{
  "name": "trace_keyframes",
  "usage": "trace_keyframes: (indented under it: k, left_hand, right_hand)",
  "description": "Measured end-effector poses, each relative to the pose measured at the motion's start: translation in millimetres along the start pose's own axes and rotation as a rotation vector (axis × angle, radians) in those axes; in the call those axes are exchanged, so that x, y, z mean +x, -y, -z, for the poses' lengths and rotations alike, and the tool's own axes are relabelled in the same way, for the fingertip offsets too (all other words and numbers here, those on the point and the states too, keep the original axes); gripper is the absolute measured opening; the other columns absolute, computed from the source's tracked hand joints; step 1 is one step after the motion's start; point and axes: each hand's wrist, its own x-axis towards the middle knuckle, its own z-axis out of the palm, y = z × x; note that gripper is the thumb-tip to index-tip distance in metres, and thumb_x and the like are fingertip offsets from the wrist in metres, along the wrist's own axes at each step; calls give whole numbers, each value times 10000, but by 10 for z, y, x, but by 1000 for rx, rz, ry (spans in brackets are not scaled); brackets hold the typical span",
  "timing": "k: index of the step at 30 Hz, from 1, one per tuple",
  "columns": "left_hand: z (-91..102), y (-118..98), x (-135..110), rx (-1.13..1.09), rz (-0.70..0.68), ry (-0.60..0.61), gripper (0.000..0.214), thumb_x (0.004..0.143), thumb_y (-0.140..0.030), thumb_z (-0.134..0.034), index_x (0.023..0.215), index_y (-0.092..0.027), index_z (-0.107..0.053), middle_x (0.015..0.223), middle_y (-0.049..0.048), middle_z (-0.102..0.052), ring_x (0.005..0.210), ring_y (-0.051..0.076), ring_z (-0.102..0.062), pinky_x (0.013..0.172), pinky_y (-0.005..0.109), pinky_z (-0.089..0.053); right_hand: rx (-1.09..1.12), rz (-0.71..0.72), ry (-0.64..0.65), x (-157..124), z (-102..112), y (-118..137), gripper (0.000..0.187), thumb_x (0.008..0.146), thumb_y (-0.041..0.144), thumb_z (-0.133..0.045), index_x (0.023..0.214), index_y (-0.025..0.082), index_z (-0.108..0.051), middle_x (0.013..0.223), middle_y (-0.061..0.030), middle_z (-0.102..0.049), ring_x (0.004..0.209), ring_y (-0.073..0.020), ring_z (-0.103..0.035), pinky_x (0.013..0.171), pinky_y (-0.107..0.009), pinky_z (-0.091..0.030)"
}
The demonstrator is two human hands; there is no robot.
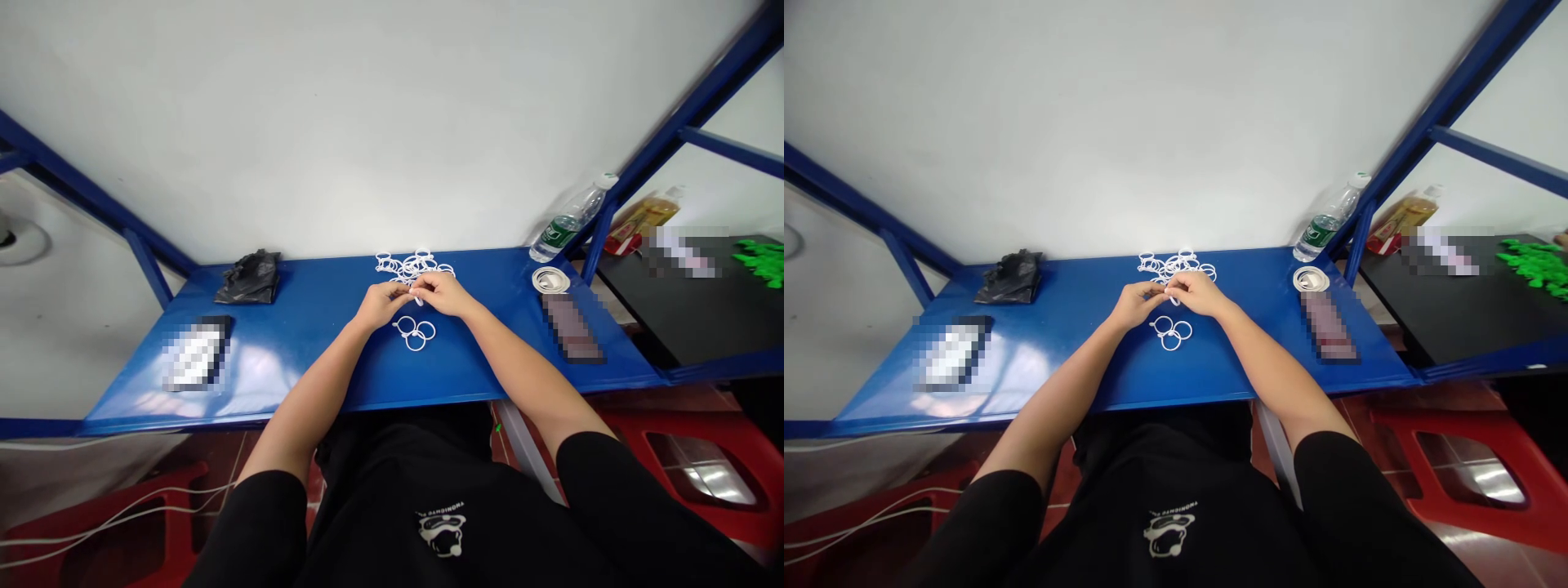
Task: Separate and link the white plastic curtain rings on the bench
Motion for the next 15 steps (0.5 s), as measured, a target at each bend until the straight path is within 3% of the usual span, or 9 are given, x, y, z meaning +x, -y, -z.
trace_keyframes:
  k: [7, 11, 15]
  left_hand:
    - [-33, 39, 9, -88, 25, -6, 368, 919, -559, -754, 892, -196, -805, 865, 48, -810, 757, 188, -741, 699, 291, -587]
    - [24, 57, 24, 92, 22, -65, 238, 940, -440, -751, 928, -210, -808, 915, 48, -811, 804, 192, -737, 772, 315, -590]
    - [144, 166, 41, 339, 61, -145, 138, 926, -334, -763, 981, -215, -807, 924, 60, -795, 844, 215, -721, 872, 374, -582]
  right_hand:
    - [4, 4, 11, 3, 0, 43, 185, 919, 363, -661, 835, 202, -699, 774, -8, -701, 693, -161, -588, 673, -289, -423]
    - [-199, -3, 4, 10, 58, 5, 134, 907, 276, -620, 802, 206, -666, 817, -24, -714, 750, -175, -598, 706, -293, -404]
    - [-409, -130, 131, 1, 113, -54, 113, 887, 250, -654, 785, 210, -681, 819, -31, -743, 749, -184, -601, 675, -294, -352]
